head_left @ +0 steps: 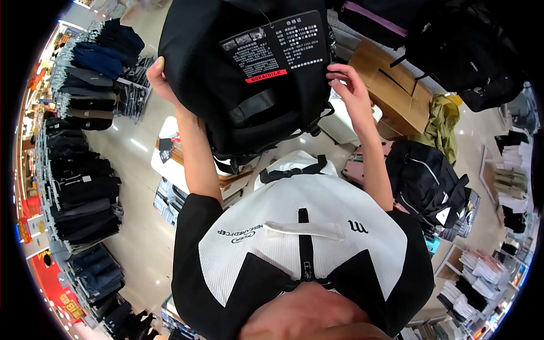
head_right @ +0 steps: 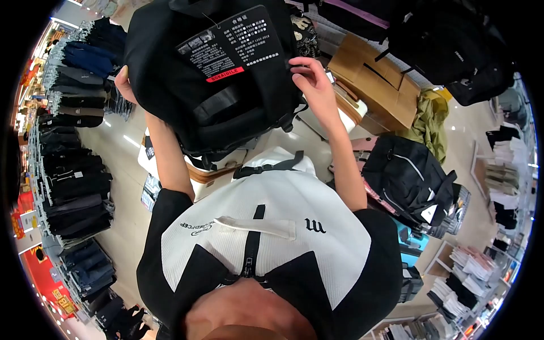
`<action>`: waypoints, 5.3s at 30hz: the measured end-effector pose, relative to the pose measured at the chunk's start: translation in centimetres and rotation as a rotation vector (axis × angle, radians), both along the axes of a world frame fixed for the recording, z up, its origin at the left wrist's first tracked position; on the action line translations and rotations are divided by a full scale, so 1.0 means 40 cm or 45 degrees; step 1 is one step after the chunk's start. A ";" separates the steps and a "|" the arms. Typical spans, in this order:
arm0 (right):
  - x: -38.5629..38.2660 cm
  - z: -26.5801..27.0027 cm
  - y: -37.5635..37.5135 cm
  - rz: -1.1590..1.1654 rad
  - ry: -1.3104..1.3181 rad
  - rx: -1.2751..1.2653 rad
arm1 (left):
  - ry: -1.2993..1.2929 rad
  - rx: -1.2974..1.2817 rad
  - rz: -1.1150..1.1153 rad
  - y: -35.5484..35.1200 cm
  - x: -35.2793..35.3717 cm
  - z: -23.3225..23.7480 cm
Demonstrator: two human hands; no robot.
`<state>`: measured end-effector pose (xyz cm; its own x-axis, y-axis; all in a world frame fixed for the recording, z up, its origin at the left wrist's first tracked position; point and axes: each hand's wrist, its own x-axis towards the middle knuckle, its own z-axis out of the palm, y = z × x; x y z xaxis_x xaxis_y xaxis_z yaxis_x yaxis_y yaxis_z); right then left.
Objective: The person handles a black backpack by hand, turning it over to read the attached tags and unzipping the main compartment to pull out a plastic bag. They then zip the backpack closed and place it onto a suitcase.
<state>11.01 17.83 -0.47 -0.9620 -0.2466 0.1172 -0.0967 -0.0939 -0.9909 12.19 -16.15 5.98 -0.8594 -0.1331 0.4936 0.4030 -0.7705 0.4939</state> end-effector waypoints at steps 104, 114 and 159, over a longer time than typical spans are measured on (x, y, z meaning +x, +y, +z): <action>0.063 -0.134 -0.115 0.910 -0.362 -0.084 | -0.577 -0.386 0.573 0.219 0.015 -0.142; 0.049 -0.050 0.120 -0.544 0.139 0.224 | -0.062 -0.616 0.941 0.170 0.041 -0.046; -0.072 -0.104 -0.136 0.976 0.075 1.682 | -0.237 -0.733 0.996 0.266 0.082 -0.137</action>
<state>8.12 12.39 -4.64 -0.5601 -0.6226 -0.5465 -0.4787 0.7816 -0.3999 15.47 -5.51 0.49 -0.7022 -0.4789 0.5268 0.5738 0.0573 0.8170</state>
